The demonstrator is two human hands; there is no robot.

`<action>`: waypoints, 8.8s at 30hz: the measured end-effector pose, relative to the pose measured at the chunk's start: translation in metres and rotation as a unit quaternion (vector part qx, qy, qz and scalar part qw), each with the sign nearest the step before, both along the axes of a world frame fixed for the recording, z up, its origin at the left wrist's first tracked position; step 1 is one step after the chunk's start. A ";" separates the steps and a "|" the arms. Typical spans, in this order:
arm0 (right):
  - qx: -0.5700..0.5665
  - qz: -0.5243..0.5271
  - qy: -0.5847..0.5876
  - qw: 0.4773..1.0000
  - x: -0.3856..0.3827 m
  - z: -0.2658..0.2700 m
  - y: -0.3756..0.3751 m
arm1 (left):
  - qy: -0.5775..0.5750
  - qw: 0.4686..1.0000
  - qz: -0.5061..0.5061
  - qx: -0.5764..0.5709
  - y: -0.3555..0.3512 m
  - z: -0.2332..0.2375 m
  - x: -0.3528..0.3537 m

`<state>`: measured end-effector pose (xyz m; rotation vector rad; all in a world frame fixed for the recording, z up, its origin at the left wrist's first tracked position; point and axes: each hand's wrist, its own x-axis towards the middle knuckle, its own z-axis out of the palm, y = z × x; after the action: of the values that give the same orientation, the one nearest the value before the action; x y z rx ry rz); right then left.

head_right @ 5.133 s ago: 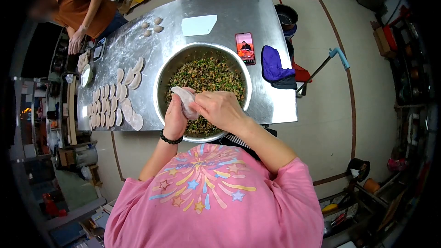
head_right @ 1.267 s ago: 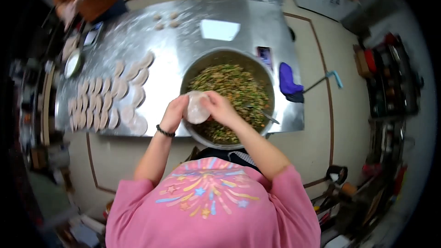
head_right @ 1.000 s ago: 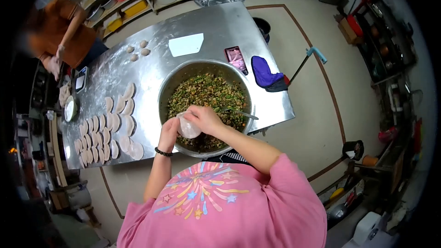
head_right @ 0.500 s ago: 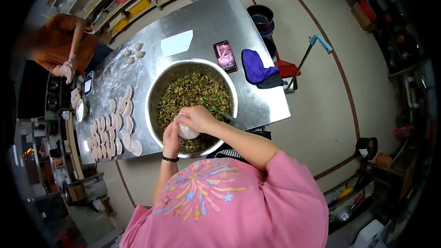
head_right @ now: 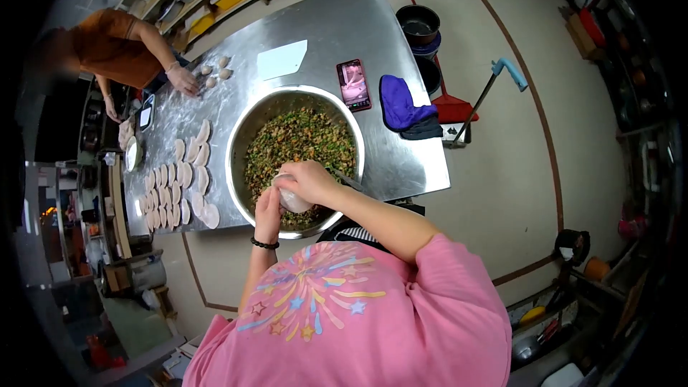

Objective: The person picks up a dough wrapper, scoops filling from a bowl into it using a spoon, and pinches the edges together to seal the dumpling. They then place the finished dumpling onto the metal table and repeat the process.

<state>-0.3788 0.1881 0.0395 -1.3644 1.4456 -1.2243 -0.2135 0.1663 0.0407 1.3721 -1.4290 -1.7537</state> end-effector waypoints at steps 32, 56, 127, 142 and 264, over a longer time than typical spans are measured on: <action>-0.007 -0.013 0.015 1.000 0.016 0.007 -0.004 | 0.089 0.991 0.040 0.096 -0.018 -0.002 0.016; -0.036 0.005 0.029 0.999 0.019 0.000 -0.010 | -0.019 0.990 -0.092 -0.107 -0.026 -0.008 0.022; 0.040 -0.028 0.094 0.994 0.011 0.001 -0.006 | 0.120 0.985 -0.071 0.103 -0.023 -0.018 0.015; -0.143 -0.009 0.231 0.963 0.022 0.023 -0.002 | 0.237 0.954 -0.038 0.177 -0.022 -0.036 0.017; -0.140 -0.025 0.402 0.904 -0.029 0.042 0.041 | 0.455 0.788 0.086 0.406 -0.061 -0.038 0.026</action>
<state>-0.4080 0.2291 0.0816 -2.2101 1.8987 -0.9494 -0.1876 0.1051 0.0025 0.6642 0.0096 -2.4798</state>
